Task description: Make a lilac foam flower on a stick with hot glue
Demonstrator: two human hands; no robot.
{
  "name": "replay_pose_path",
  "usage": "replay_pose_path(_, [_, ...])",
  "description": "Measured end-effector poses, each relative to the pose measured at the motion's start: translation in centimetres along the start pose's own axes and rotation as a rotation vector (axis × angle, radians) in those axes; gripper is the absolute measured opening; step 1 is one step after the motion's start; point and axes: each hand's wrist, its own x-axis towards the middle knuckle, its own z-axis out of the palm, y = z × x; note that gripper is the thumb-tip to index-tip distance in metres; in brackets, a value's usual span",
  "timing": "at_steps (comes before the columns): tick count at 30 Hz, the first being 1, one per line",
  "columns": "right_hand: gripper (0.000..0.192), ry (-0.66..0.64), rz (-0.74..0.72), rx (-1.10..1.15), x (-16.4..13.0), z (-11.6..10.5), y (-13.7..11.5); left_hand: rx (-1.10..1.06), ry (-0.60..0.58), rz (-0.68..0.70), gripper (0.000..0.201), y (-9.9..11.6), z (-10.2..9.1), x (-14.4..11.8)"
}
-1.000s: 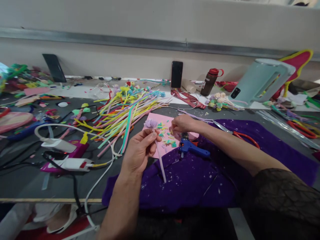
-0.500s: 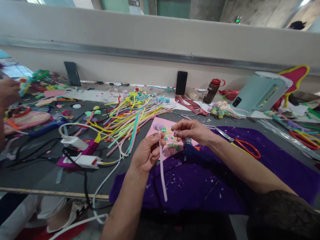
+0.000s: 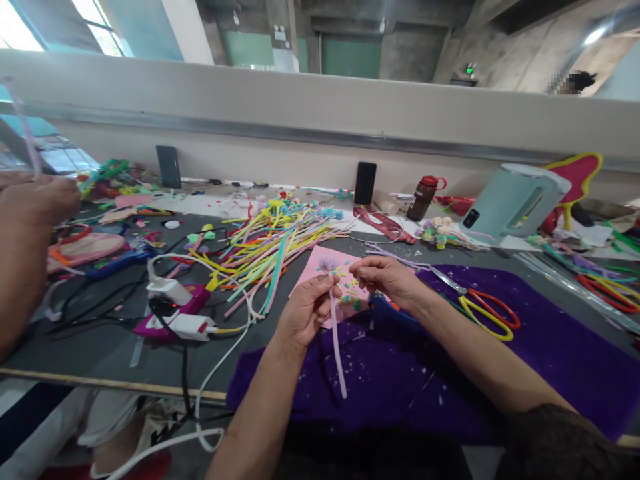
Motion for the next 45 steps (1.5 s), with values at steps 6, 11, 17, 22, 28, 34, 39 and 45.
replay_pose_path(6, [0.025, -0.007, 0.097, 0.069, 0.2, -0.5, 0.4, 0.044, 0.012, -0.011, 0.021, -0.2, 0.0, 0.2])
replay_pose_path(11, [0.023, -0.019, 0.076, 0.062, 0.0, 0.0, 0.9, 0.057, 0.018, -0.019, 0.022, -0.4, 0.1, 0.3])
replay_pose_path(17, [0.021, -0.047, -0.047, 0.024, -0.8, 1.5, 1.2, 0.101, -0.022, -0.038, 0.023, -0.9, 0.2, 0.4])
replay_pose_path(22, [0.021, -0.001, -0.084, 0.005, -0.9, 2.1, 1.4, 0.117, -0.059, -0.072, 0.025, -1.1, 0.0, 0.5])
replay_pose_path(28, [0.024, 0.051, -0.070, 0.005, -0.8, 2.2, 1.6, 0.173, -0.046, -0.044, 0.027, -1.1, 0.1, 0.4])
replay_pose_path(34, [0.023, 0.085, -0.104, -0.037, -1.0, 2.6, 1.7, 0.216, -0.054, -0.005, 0.026, -1.1, 0.3, 0.3])
replay_pose_path(39, [0.021, 0.089, -0.155, -0.059, -1.2, 2.9, 1.7, 0.208, -0.067, 0.015, 0.023, -1.2, 0.3, 0.2])
replay_pose_path(45, [0.016, 0.086, -0.236, -0.197, -1.4, 2.7, 1.3, 0.219, -0.067, 0.002, 0.026, -1.2, 0.2, 0.2])
